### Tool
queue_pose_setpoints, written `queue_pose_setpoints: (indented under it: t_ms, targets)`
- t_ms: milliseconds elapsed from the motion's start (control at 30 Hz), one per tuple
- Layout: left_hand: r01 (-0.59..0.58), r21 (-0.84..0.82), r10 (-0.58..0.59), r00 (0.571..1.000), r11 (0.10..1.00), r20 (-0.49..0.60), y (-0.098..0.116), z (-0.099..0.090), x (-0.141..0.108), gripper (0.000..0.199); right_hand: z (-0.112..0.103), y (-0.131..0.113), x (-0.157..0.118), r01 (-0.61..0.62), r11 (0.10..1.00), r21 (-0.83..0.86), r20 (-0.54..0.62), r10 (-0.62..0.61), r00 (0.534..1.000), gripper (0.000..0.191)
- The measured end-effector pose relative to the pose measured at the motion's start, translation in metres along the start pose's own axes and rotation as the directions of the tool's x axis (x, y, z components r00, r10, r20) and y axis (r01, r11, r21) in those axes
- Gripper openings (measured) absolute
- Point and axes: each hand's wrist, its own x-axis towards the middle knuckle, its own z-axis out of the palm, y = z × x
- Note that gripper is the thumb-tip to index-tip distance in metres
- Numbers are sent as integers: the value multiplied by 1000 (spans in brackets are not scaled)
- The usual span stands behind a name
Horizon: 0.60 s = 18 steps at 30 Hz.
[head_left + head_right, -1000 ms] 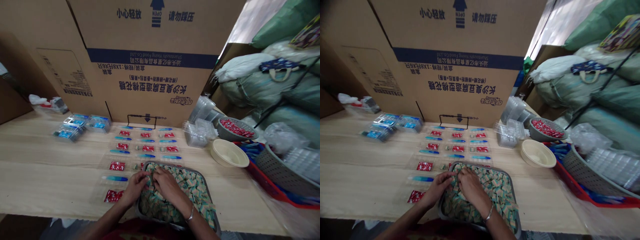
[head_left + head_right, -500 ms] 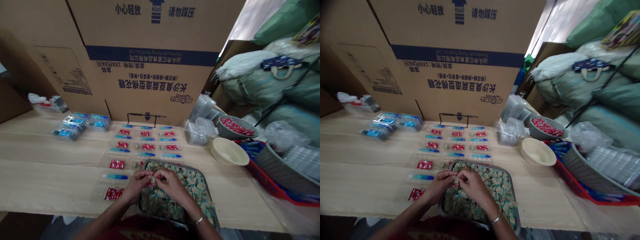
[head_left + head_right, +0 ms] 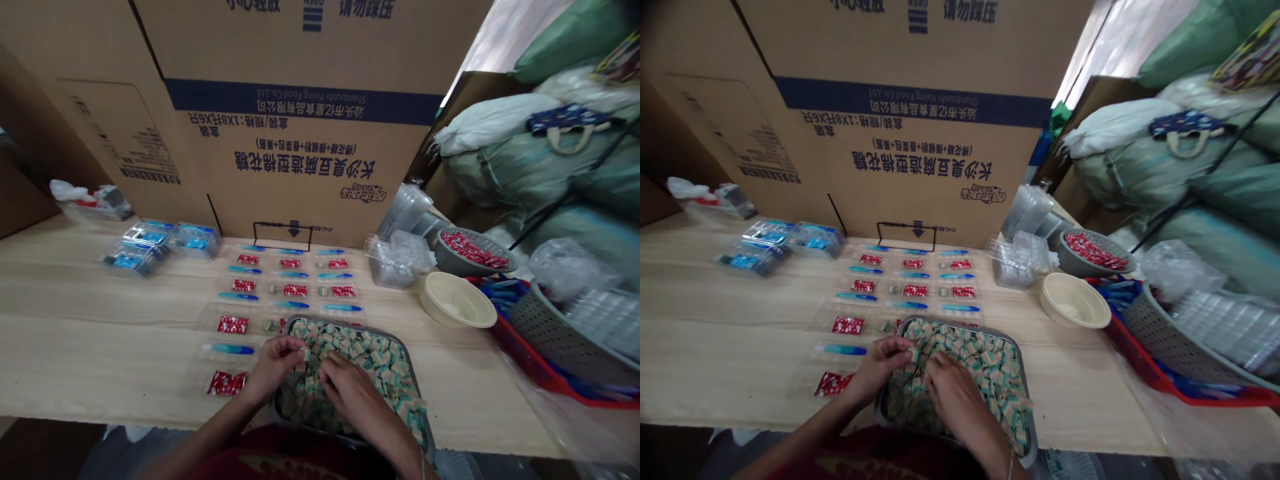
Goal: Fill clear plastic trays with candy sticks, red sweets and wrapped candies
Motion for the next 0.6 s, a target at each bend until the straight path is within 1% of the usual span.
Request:
queue_pose_setpoints:
  t_ms: [67, 133, 200, 233, 300, 400, 500, 533, 600]
  targets:
    - [-11, -11, 11, 1000, 1000, 18, 2, 4, -2, 24, 0, 4, 2, -28, 977, 212, -50, 39, 998, 12]
    - [-39, -7, 39, 998, 999, 49, 4, 9, -5, 21, 1, 6, 6, -55, 892, 449, -75, 98, 992, 7]
    - [-51, -9, 52, 996, 999, 78, 7, 14, -8, 20, 4, 7, 9, -53, 810, 584, -98, 135, 986, 8]
    - [-46, -16, 48, 995, 999, 91, 8, 16, -9, 20, 5, 7, 11, -42, 795, 605, -118, 142, 983, 10]
    - [-27, -32, 30, 993, 999, 113, 9, 17, -11, 20, 8, 6, 13, -20, 813, 581, -170, 145, 975, 10]
    - [1, -44, 6, 988, 999, 157, 9, 15, -11, 24, 11, 6, 14, 1, 876, 482, -230, 125, 965, 12]
    - [-23, -63, 36, 974, 998, 224, 7, 11, -9, 27, 15, 8, 15, -5, 901, 433, -258, 129, 958, 12]
    - [-32, -68, 47, 973, 997, 228, 6, 10, -8, 27, 16, 8, 15, -14, 902, 432, -260, 140, 955, 12]
    - [-32, -77, 45, 984, 996, 174, 4, 7, -3, 28, 17, 7, 15, -37, 929, 368, -255, 140, 957, 14]
